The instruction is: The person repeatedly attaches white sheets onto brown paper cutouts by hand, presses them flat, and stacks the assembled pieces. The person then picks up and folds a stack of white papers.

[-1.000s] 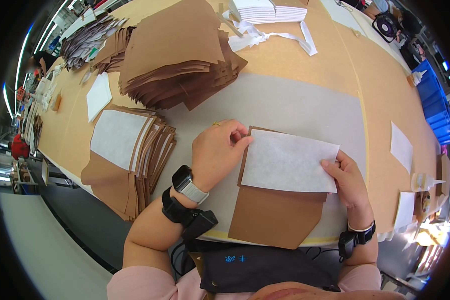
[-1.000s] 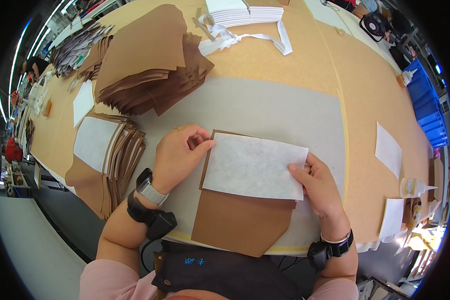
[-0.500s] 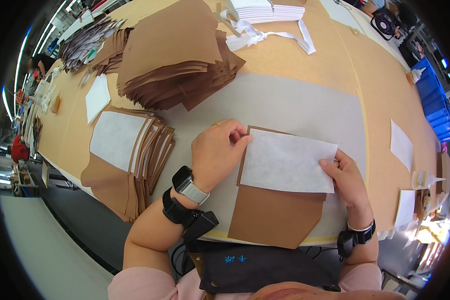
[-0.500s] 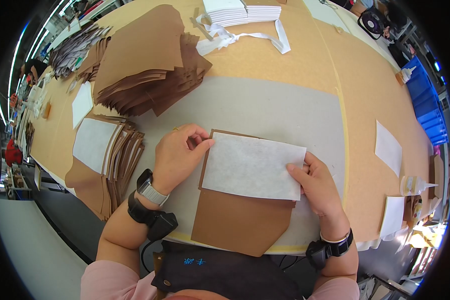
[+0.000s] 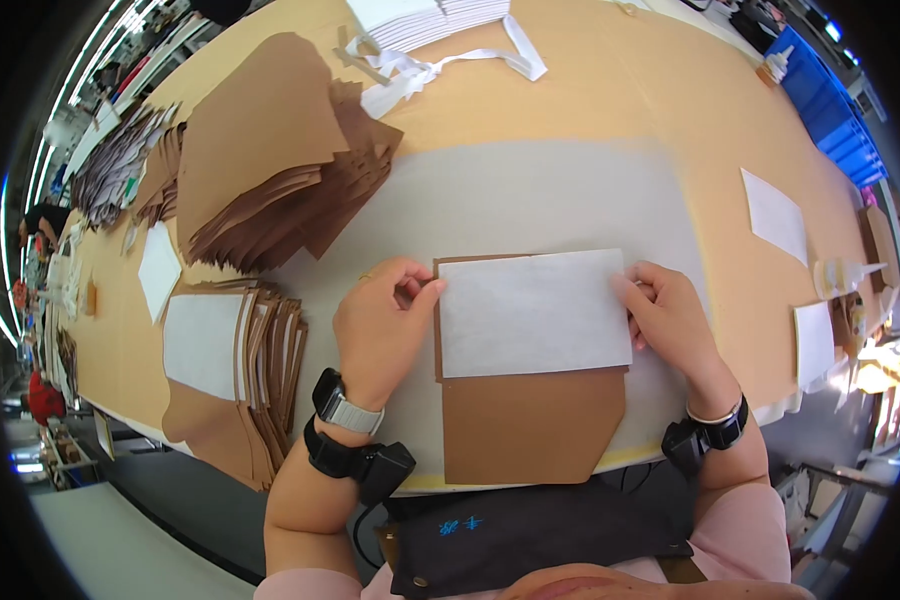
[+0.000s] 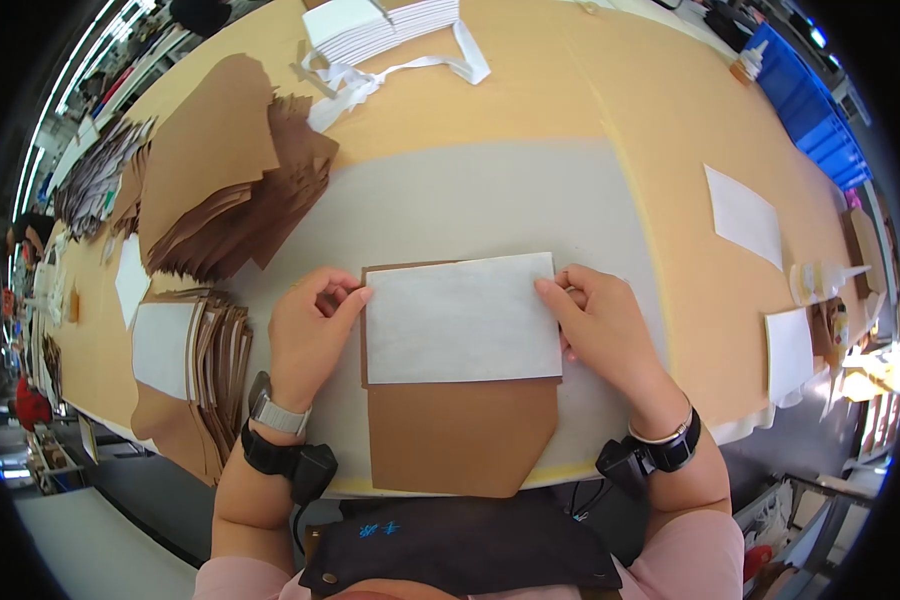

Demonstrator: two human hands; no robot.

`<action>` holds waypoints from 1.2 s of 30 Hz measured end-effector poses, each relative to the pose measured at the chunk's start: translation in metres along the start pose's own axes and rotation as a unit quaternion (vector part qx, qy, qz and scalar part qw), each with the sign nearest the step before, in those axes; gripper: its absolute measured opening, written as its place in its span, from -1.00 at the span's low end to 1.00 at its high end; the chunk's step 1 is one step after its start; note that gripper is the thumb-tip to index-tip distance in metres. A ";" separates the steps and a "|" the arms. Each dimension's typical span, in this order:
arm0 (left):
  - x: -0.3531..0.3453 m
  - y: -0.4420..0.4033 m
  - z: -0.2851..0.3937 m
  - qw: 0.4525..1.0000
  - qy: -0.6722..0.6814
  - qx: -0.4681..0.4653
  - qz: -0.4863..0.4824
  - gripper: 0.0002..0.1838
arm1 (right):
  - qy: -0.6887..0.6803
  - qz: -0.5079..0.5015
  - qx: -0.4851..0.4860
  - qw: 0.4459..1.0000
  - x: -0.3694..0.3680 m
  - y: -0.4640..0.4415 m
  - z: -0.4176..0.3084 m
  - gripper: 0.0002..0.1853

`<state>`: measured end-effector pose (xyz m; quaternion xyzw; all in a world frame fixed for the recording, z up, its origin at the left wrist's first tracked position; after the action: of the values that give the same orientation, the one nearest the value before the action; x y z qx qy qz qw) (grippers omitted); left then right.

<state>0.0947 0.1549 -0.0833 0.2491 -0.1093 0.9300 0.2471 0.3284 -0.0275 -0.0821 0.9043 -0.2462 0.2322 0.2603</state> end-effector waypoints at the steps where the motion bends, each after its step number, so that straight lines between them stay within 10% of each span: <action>1: -0.001 0.000 0.001 1.000 0.003 -0.005 -0.011 -0.83 | 0.009 0.008 0.000 1.000 0.000 0.002 -0.004 -0.68; 36: -0.001 -0.003 0.003 0.999 -0.002 0.020 -0.025 -0.85 | 0.147 0.033 0.017 0.988 0.001 0.001 -0.011 -0.68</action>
<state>0.0981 0.1564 -0.0811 0.2588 -0.0854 0.9250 0.2647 0.3250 -0.0217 -0.0728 0.8558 -0.2312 0.3752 0.2707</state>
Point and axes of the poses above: each hand's wrist, its own y-axis away from the middle knuckle, its own x-axis out of the back of the hand, z = x × y, the point moved 5 cm from there along -y, towards the middle knuckle, and after that the axes turned 10 degrees about y, right-handed, at the moved point
